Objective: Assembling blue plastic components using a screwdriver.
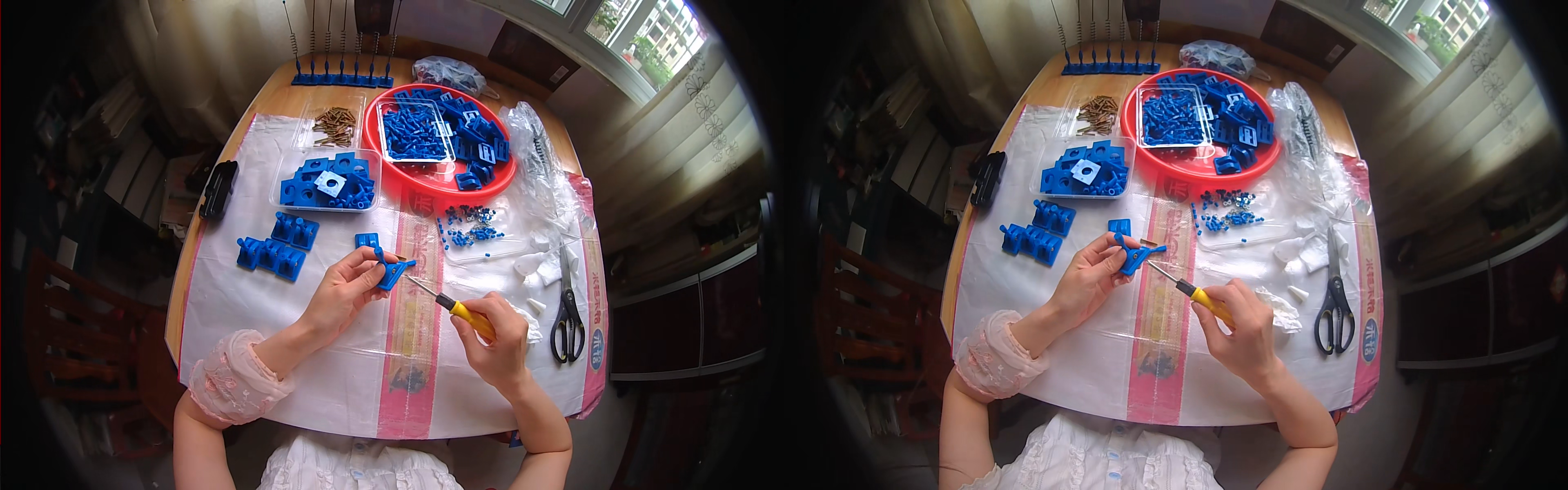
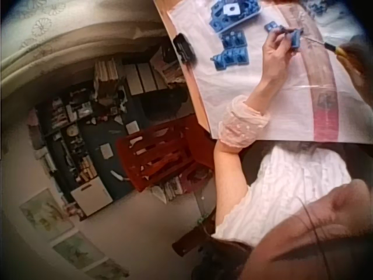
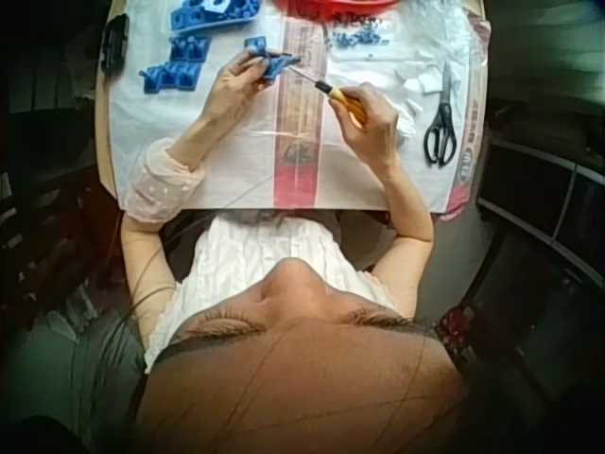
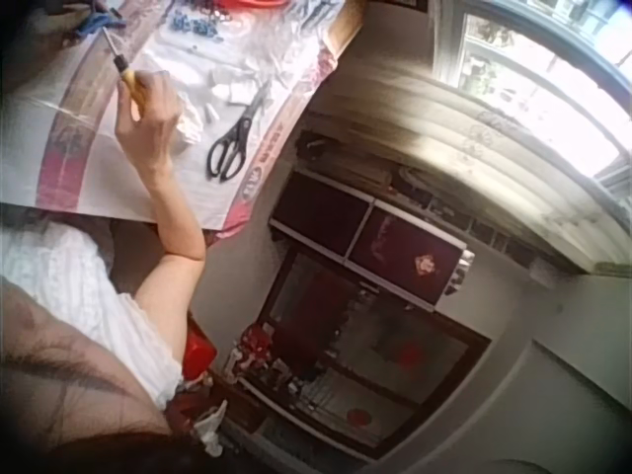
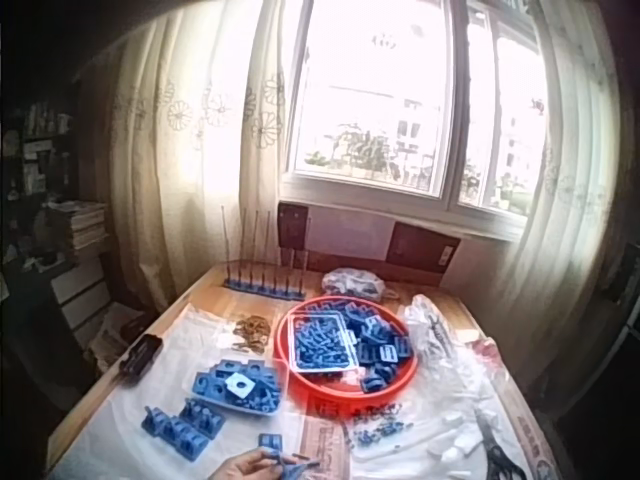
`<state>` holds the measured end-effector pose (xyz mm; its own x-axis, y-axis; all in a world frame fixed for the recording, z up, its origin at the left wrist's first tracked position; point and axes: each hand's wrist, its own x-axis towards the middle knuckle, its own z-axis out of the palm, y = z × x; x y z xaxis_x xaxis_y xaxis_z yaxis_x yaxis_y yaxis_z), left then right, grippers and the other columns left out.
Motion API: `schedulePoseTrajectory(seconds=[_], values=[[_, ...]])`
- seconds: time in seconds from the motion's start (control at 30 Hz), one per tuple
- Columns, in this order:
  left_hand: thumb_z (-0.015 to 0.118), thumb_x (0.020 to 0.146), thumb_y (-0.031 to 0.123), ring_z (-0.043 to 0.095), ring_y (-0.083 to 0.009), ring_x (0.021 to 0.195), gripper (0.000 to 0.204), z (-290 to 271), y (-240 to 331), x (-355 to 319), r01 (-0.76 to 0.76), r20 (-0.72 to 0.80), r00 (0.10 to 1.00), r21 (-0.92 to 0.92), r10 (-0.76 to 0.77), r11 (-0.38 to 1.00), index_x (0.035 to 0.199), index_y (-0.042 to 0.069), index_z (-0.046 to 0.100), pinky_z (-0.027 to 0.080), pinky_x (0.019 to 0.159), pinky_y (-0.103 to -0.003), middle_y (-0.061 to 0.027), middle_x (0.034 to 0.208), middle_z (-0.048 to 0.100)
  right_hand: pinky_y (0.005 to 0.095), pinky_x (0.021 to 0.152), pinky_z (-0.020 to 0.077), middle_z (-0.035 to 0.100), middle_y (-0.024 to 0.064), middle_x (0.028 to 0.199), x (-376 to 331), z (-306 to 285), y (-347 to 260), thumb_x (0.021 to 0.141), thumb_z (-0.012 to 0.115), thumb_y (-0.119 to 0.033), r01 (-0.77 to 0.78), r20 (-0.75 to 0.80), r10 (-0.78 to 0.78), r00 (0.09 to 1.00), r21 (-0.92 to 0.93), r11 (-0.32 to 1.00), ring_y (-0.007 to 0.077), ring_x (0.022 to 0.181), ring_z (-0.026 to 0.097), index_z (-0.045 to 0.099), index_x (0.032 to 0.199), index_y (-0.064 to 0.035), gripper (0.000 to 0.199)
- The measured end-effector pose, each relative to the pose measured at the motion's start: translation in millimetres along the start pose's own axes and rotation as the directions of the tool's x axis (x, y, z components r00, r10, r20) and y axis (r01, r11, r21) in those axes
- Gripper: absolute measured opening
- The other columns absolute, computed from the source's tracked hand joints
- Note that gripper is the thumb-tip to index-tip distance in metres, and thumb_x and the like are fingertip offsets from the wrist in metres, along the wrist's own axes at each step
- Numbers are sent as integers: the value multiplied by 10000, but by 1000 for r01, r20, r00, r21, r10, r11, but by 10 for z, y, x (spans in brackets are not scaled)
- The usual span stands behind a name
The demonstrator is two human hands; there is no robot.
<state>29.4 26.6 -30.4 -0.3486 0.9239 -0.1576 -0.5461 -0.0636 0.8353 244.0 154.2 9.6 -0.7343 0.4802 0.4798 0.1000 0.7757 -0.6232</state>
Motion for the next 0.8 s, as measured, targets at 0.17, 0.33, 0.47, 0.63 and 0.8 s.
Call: schedulePoseTrajectory(seconds=[0.17,0.33,0.47,0.63,0.8], values=[[558,1055,168,594,-48,912,172,21,-3,-40,-4,39,999,20,4,1000,1192,106,641,467,813,-230,2,1015,682,316,529,445,612,100,751,-19,22,-19,771,799,20,-9,22,9,1000,-3,1000,220,605,604,655,943,-4,226],[567,1051,171,598,-50,922,166,31,-9,-36,-1,37,999,35,-1,999,1185,109,645,470,825,-236,2,1001,682,298,533,447,621,100,756,-33,14,-3,762,804,26,0,23,0,1000,5,1000,211,606,612,660,954,-4,241],[578,1045,173,589,-48,919,171,4,-18,-34,-15,63,998,56,11,998,1188,102,641,469,830,-242,-2,997,681,298,515,457,623,101,759,-40,9,0,759,803,28,40,17,-39,999,-9,999,216,597,621,663,966,-4,252],[587,1037,160,589,-59,834,182,-42,-11,-22,-94,85,993,237,76,967,1178,69,658,483,751,-228,-25,970,696,316,468,453,629,101,762,-50,-10,-30,751,800,31,216,31,-214,976,-188,958,228,570,615,665,988,6,274],[584,1032,142,599,-67,760,193,-33,10,-35,-72,84,995,302,49,950,1143,40,703,498,676,-219,-34,965,715,325,437,439,625,95,757,-87,-44,-21,765,793,14,368,114,-350,930,-315,875,220,538,600,655,1018,16,288]])
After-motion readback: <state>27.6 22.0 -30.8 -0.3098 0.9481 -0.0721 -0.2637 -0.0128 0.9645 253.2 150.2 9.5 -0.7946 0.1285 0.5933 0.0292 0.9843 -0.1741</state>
